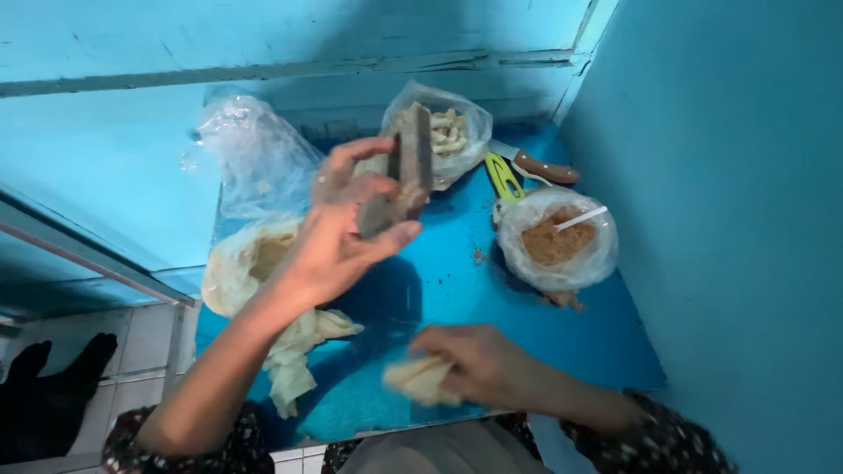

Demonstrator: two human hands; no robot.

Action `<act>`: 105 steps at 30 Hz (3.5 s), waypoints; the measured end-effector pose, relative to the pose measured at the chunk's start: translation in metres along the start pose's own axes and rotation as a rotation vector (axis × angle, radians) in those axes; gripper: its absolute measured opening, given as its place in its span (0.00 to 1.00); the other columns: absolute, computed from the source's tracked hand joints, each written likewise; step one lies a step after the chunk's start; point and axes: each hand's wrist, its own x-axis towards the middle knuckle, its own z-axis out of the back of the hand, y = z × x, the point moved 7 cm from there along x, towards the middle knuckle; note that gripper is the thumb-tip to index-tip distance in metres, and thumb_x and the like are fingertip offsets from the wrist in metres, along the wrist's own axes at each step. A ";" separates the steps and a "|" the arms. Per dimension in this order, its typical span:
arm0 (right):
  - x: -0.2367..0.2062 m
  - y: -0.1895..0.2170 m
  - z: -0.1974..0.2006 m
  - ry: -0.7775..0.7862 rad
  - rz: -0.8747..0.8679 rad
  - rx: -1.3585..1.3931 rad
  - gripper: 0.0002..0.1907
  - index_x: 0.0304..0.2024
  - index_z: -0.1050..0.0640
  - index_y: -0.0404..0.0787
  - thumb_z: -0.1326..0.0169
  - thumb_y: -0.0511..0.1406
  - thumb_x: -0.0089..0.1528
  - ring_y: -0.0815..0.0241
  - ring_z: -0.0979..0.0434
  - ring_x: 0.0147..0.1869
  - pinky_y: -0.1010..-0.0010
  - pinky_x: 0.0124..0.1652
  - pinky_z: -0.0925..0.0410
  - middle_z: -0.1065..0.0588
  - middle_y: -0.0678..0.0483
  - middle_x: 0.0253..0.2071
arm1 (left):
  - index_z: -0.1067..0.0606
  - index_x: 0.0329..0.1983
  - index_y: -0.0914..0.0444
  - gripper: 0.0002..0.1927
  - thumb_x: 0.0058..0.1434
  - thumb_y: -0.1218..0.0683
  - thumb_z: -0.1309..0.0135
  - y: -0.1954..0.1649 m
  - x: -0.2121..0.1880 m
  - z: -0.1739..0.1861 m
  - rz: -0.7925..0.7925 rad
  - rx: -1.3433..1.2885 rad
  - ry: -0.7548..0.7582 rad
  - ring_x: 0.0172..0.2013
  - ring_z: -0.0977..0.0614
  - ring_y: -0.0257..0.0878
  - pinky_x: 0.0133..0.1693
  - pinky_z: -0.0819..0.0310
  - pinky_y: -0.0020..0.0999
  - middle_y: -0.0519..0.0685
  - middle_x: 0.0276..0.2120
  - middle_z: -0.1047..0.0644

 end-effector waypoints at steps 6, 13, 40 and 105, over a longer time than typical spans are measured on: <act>0.079 -0.015 0.067 -0.220 -0.154 -0.836 0.16 0.38 0.23 0.43 0.39 0.46 0.58 0.41 0.22 0.41 0.49 0.38 0.30 0.23 0.46 0.36 | 0.26 0.51 0.64 0.16 0.64 0.55 0.35 0.006 -0.017 0.035 0.069 -0.164 -0.064 0.69 0.32 0.53 0.66 0.34 0.46 0.56 0.69 0.36; 0.154 0.043 0.094 -0.400 0.284 -0.811 0.13 0.47 0.22 0.42 0.46 0.32 0.59 0.39 0.22 0.49 0.50 0.44 0.29 0.22 0.44 0.44 | 0.25 0.52 0.64 0.15 0.64 0.56 0.36 0.013 -0.025 0.044 0.024 -0.198 -0.105 0.70 0.32 0.52 0.68 0.37 0.46 0.56 0.69 0.35; 0.183 -0.008 0.051 0.036 0.357 -0.345 0.15 0.55 0.27 0.42 0.49 0.37 0.66 0.47 0.25 0.58 0.56 0.52 0.31 0.26 0.48 0.53 | 0.27 0.47 0.61 0.18 0.60 0.50 0.34 0.016 -0.022 0.029 0.060 -0.123 -0.173 0.66 0.28 0.52 0.66 0.36 0.48 0.54 0.66 0.29; 0.025 0.008 0.153 -0.707 -0.083 -0.020 0.23 0.54 0.24 0.37 0.43 0.20 0.56 0.63 0.20 0.54 0.72 0.46 0.24 0.23 0.52 0.50 | 0.23 0.48 0.68 0.32 0.47 0.41 0.35 0.030 -0.101 -0.183 0.185 0.408 0.511 0.60 0.33 0.63 0.61 0.48 0.69 0.66 0.60 0.33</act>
